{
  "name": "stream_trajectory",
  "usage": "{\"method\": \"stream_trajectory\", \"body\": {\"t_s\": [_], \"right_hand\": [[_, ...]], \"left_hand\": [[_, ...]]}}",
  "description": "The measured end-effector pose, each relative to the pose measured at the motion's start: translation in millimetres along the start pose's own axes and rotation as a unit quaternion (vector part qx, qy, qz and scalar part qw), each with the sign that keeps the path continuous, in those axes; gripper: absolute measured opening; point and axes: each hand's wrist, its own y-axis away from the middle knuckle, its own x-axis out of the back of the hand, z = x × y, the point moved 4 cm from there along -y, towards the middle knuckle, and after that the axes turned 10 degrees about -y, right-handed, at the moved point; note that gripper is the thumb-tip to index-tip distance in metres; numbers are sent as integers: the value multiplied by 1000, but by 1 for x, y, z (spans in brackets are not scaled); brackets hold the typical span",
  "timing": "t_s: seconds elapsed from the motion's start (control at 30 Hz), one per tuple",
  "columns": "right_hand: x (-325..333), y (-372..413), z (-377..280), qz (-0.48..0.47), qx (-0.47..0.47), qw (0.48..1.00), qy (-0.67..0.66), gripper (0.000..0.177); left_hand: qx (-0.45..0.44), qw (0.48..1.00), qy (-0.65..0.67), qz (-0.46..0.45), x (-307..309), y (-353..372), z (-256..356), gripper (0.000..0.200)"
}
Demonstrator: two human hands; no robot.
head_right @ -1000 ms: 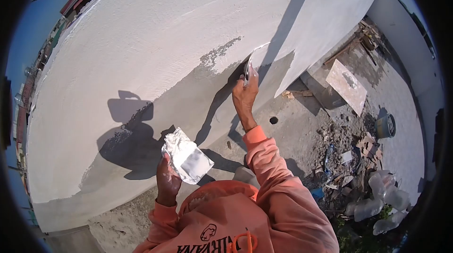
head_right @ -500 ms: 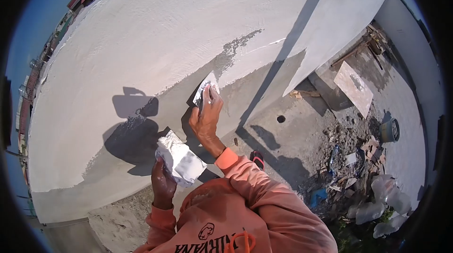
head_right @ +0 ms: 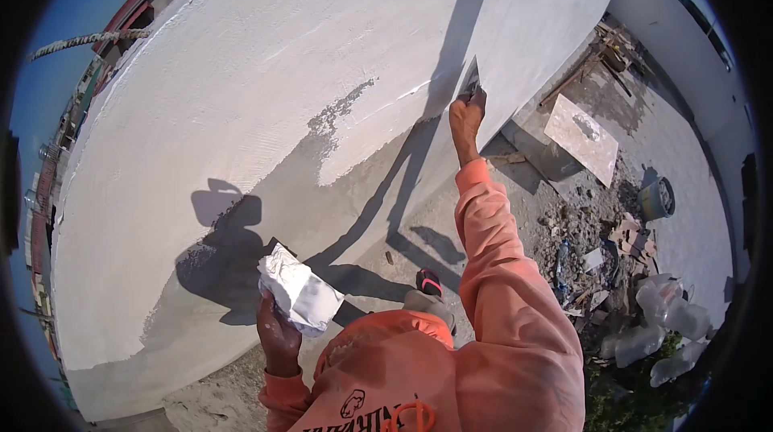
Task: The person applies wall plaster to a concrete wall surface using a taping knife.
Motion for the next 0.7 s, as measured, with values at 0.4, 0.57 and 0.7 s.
{"method": "stream_trajectory", "body": {"t_s": [0.4,0.57,0.7], "right_hand": [[-18,75,-90,-78,37,993,-81,45],[-25,138,-148,-103,83,988,-81,48],[-38,186,-187,-111,111,985,-73,55]], "left_hand": [[1,1000,8,-16,14,0,8,48],[-3,1000,13,-19,34,1,18,46],[-2,1000,15,-15,57,6,25,46]]}}
